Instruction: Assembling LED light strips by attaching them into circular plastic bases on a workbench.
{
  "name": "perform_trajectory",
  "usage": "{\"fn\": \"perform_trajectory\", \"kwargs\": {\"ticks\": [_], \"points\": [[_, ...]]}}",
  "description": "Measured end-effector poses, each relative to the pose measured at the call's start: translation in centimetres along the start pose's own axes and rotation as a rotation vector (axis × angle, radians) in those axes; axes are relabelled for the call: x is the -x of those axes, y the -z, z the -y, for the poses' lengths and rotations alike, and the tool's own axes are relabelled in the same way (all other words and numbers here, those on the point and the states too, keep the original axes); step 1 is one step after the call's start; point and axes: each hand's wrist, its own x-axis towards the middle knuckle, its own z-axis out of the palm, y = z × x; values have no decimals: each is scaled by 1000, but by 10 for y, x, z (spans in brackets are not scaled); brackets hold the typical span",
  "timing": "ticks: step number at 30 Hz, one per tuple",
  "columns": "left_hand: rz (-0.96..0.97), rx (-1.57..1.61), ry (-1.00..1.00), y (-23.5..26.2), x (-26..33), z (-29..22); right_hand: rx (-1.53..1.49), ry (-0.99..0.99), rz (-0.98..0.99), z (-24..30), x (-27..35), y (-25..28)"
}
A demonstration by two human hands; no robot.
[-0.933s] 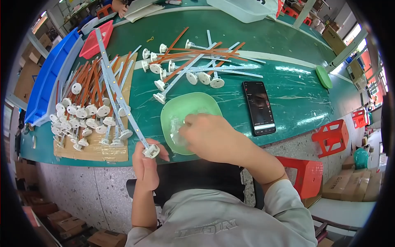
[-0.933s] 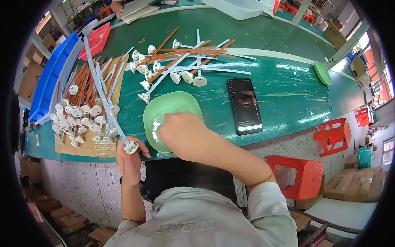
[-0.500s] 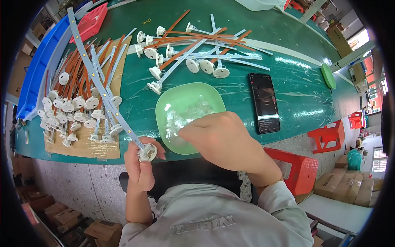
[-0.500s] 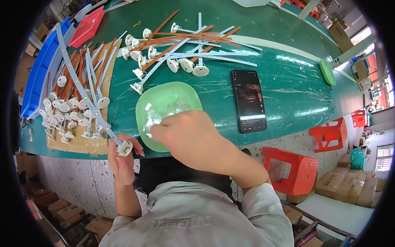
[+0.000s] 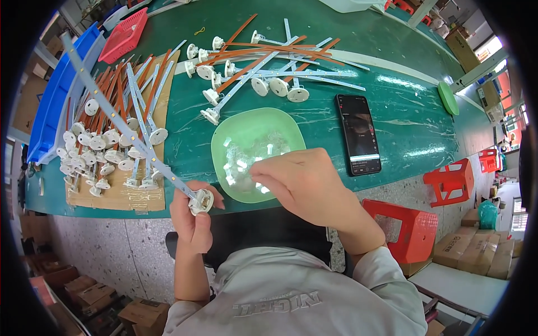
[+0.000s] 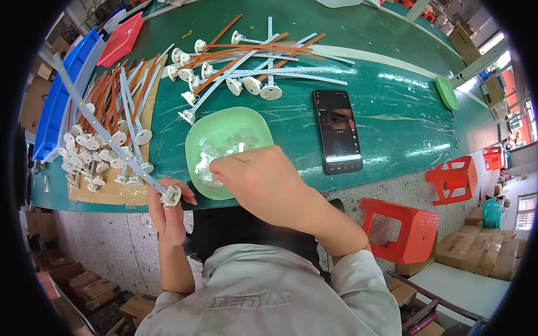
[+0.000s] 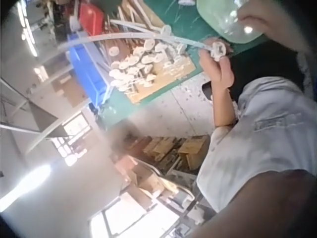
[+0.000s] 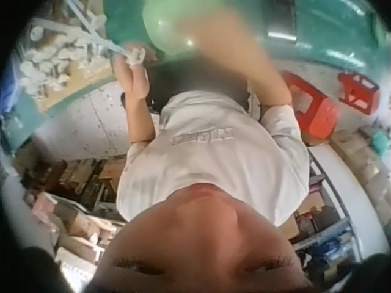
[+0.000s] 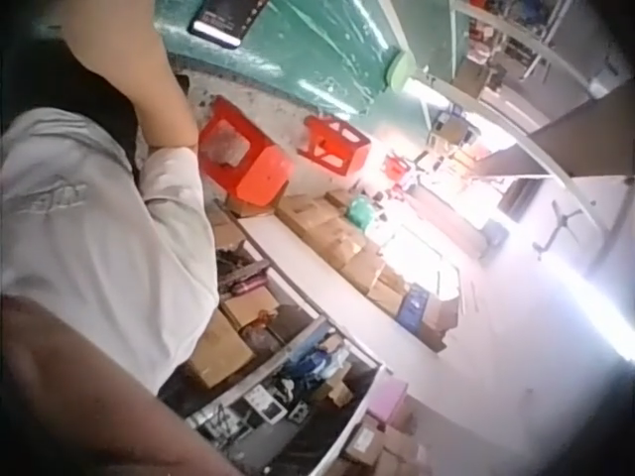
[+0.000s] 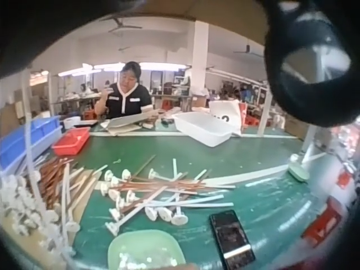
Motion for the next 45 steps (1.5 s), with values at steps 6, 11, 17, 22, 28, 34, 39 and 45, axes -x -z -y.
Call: {"fn": "perform_trajectory", "kwargs": {"ticks": [6, 11, 17, 22, 28, 34, 39, 45], "points": [[-94, 87, -187, -15, 18, -7, 1, 179, -153, 3, 8, 4], [-98, 235, -274, -32, 40, -21, -42, 71, -216, 11, 24, 1], [-254, 524, -432, -65, 43, -51, -581, 128, -332, 48, 68, -40], [-103, 617, -374, -83, 36, -72, -782, -73, -412, 57, 92, -64], [-161, 776, -204, -88, 44, -82, -423, 70, -413, 55, 99, -50], [-104, 792, -138, -87, 43, -81, -365, 213, -362, 51, 102, -46], [-93, 892, -68, -84, 39, -80, -344, 279, -386, 52, 100, -53], [-36, 878, -35, -82, 41, -75, -468, 196, -338, 53, 100, -57]]}}
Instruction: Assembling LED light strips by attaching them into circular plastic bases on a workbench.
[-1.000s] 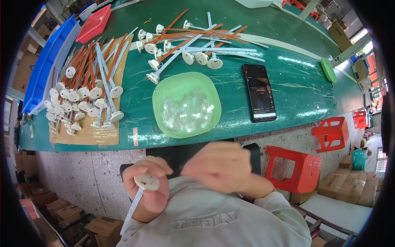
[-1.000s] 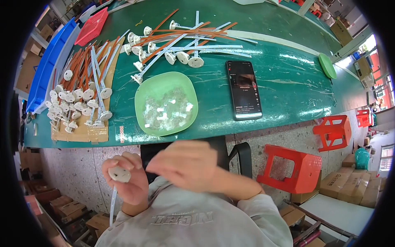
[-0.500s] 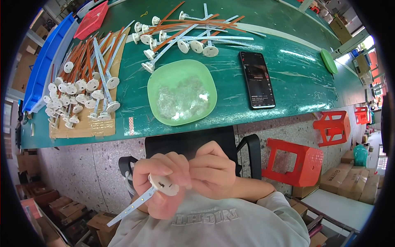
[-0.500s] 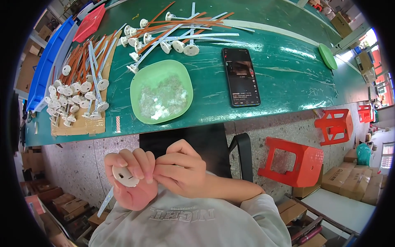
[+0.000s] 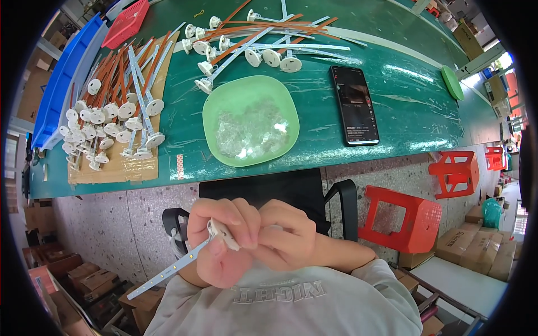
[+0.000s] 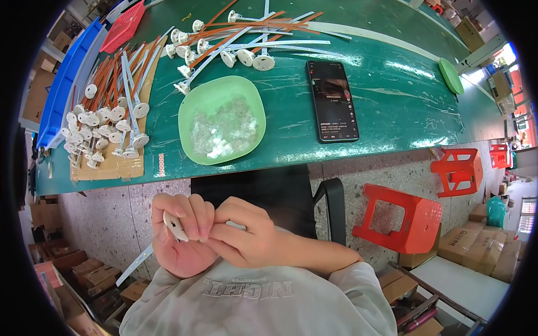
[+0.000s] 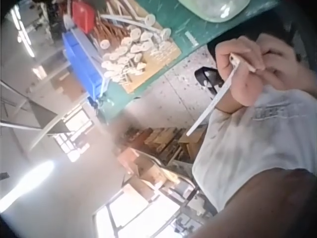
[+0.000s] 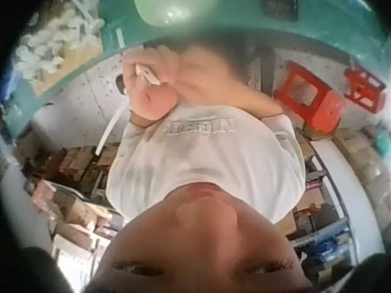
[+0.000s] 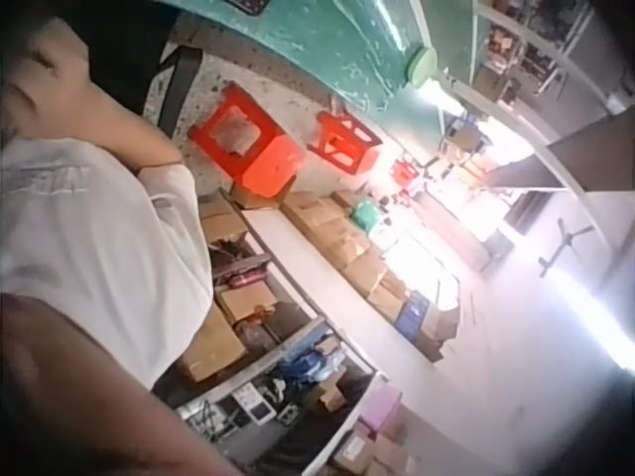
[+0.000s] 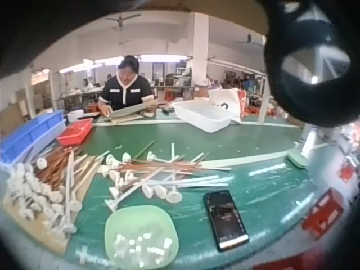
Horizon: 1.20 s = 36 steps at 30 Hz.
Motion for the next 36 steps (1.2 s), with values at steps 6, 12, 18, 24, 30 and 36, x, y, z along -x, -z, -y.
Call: {"fn": "perform_trajectory", "kwargs": {"ticks": [6, 12, 18, 24, 30, 36], "points": [[-63, 75, 7, 6, 3, 0, -19, -41, 4, -2, 1, -3], [-58, 194, 57, 7, -4, 2, -175, -286, -94, 1, 5, -2], [-29, 215, 39, 7, -1, -1, -300, -287, -203, 1, 7, -13], [-2, 157, 43, 6, 6, -4, -219, -307, -95, 5, 9, -9], [2, 155, 29, 6, 9, -4, -453, -370, -59, 6, 13, -6], [-20, 252, 140, 14, -1, -2, -546, -358, 54, -5, 14, 1]]}}
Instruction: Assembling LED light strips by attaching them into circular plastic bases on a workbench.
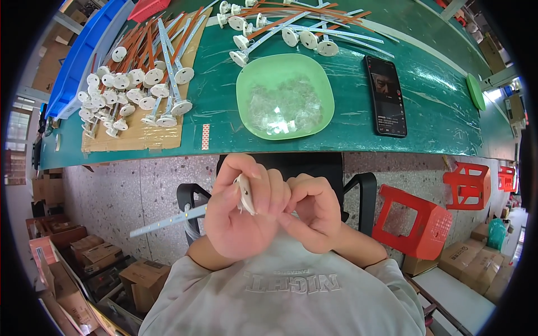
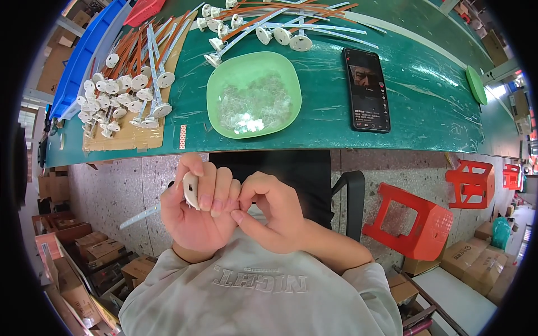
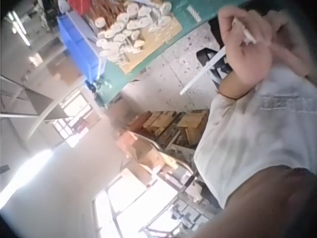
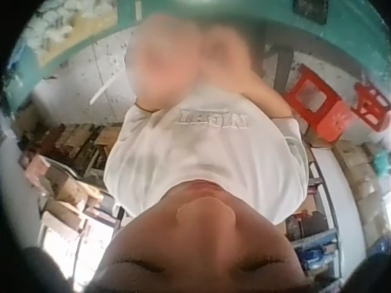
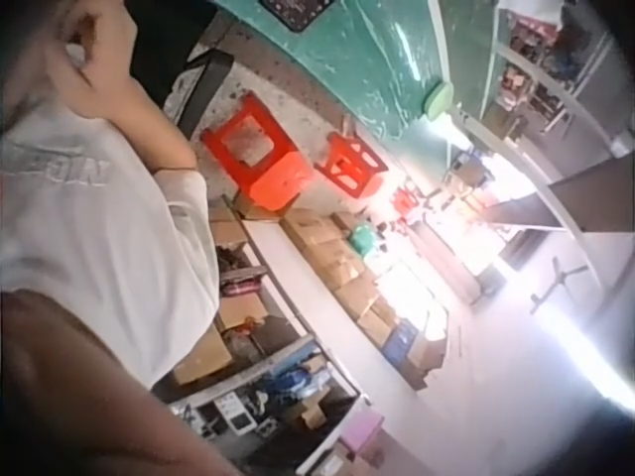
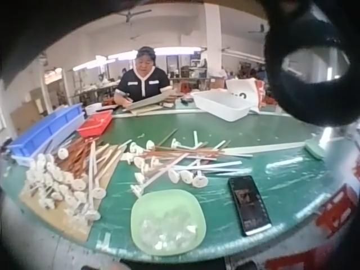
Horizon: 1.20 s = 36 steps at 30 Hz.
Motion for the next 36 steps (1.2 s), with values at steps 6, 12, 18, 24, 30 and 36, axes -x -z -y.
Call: {"fn": "perform_trajectory", "kwargs": {"ticks": [6, 12, 18, 24, 30, 36], "points": [[-4, 101, 24, -12, 2, -1, 42, 89, 56, 1, -5, 1], [-28, 133, 63, -3, 3, 1, -46, 92, -46, -1, -8, -4], [-15, 63, -11, -2, -1, -2, -15, 84, -40, -5, -10, -1], [-62, -154, -161, 1, 0, 6, 476, 267, -72, 8, -13, -6], [-33, -268, -139, 1, -3, 3, 793, 536, 206, 21, -27, -18], [-49, -255, -143, 4, 2, 1, 752, 490, 289, 21, -27, -17]]}}
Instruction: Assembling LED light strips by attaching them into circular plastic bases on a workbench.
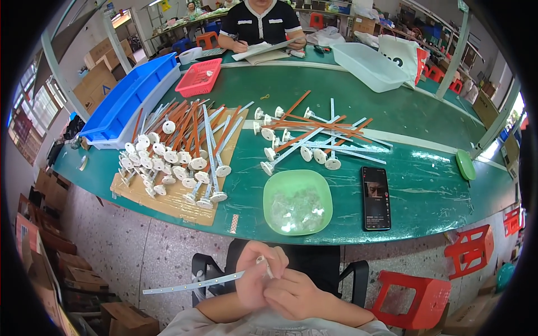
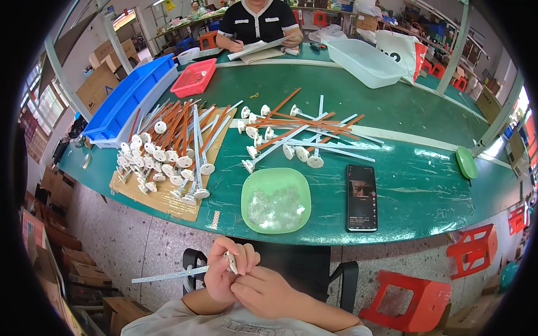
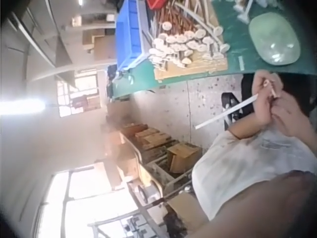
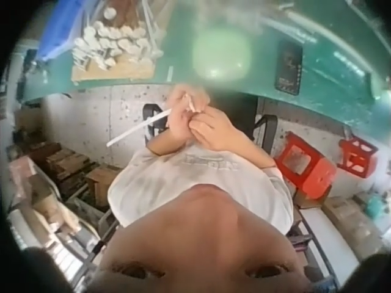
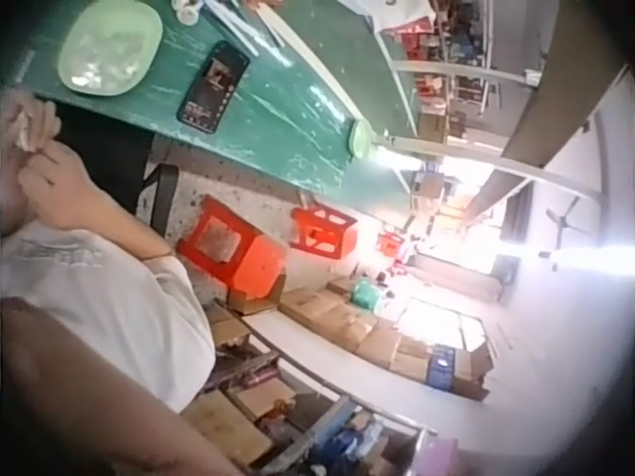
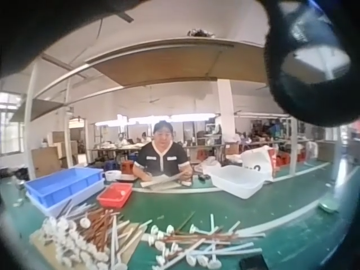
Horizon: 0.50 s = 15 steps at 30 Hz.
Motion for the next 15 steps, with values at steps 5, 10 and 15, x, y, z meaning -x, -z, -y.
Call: {"fn": "perform_trajectory", "kwargs": {"ticks": [5, 10, 15], "points": [[-50, -101, 6, -6, -2, -5, -79, -97, 28, -2, 3, 2], [8, -75, 46, 0, 1, -7, -170, -178, -25, 1, 1, 4], [-18, 32, 44, -2, 1, -8, -187, -397, -107, 9, 12, -5]]}}
